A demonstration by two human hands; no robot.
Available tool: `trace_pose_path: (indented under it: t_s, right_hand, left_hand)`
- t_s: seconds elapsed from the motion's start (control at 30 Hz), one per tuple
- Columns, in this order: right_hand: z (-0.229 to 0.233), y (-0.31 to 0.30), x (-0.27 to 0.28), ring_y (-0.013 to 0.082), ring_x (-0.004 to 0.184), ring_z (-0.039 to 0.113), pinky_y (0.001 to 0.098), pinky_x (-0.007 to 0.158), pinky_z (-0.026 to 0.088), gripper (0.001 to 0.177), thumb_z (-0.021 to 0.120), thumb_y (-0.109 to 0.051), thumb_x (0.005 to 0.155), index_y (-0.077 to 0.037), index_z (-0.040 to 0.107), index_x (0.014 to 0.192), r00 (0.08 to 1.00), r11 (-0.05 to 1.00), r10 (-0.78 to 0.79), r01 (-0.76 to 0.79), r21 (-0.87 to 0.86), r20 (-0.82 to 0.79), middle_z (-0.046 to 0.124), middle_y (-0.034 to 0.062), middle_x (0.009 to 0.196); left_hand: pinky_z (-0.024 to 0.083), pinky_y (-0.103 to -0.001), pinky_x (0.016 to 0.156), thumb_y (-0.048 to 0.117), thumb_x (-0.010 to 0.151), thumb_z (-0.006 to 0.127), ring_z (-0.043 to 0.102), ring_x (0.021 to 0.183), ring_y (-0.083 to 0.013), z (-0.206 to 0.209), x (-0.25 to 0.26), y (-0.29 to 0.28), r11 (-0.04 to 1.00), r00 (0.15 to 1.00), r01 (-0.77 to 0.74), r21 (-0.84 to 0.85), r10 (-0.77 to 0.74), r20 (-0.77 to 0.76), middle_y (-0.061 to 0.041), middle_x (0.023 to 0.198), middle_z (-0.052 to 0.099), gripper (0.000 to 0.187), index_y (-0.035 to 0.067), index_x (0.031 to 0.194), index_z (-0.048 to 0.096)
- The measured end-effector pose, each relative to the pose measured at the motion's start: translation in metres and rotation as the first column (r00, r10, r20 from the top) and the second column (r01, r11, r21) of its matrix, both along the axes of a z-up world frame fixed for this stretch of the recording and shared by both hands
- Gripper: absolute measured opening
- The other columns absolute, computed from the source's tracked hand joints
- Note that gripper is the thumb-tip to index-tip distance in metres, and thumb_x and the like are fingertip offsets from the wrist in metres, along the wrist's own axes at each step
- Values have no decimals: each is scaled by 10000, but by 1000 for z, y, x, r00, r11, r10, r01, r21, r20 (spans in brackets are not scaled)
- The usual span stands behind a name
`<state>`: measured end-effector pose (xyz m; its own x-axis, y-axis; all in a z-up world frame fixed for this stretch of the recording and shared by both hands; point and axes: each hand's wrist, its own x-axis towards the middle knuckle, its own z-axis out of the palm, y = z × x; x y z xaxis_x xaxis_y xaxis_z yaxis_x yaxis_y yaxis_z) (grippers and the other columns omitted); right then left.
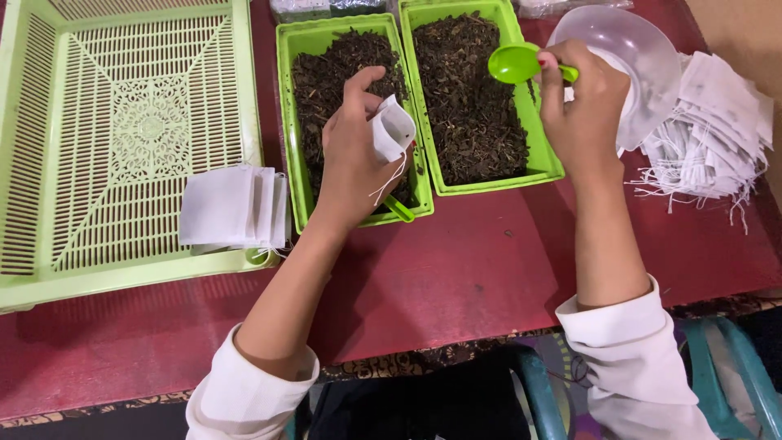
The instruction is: Filling small bags with tea leaves using a spoon and folding them closed
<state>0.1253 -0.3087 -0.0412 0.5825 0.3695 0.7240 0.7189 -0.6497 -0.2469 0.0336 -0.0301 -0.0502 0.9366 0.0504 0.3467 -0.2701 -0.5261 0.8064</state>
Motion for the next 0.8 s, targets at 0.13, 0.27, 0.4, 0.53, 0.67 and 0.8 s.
trace_pose_path:
  t_s: [0.13,0.27,0.4,0.53,0.67,0.8]
  right_hand:
    - [-5,3,1,239,798,725,356,743,480,173,581,-27,1221,16,678,1084,999,999,38,-38,-15,-14,728,95,868]
    - [-7,7,0,225,815,793,296,648,449,229,530,-89,1236,-7,607,1036,997,999,45,-47,-23,-65,708,90,895]
    - [-7,12,-4,209,795,782,276,631,474,168,574,-27,1209,12,640,1060,993,998,65,-63,21,-96,730,100,841]
    - [-4,15,-9,200,795,762,304,706,490,168,564,-48,1209,-6,636,1063,994,998,69,-67,18,-88,736,82,818]
    - [-6,19,-6,224,717,659,336,639,430,184,588,-41,1195,-6,638,1021,991,995,88,-93,-41,-104,680,89,811]
    - [-13,15,0,284,688,602,385,633,395,142,654,-40,1171,-24,657,1030,998,985,27,-36,-169,-58,642,95,819]
  left_hand:
    - [314,-462,1101,107,836,791,634,1068,-185,-1,1,0,1000,1000,-1,8,2,-17,41,994,603,758,159,1462,366]
    - [377,-468,1052,89,844,803,640,1017,-205,1,1,0,1000,1000,12,11,-12,8,16,994,622,753,142,1456,367]
    - [442,-401,944,59,845,806,633,967,-236,4,-1,1,999,998,47,-17,-46,47,-23,994,625,745,124,1451,378]
    - [454,-388,921,37,838,821,633,942,-228,8,-2,0,997,998,62,-38,-61,31,-34,976,617,755,106,1451,385]
    - [460,-373,902,30,836,823,633,946,-230,7,-2,1,996,997,71,-45,-70,36,-42,981,612,772,115,1459,374]
    - [468,-349,882,18,832,820,641,937,-237,7,-2,0,996,997,77,-53,-76,12,-56,995,608,789,117,1467,363]
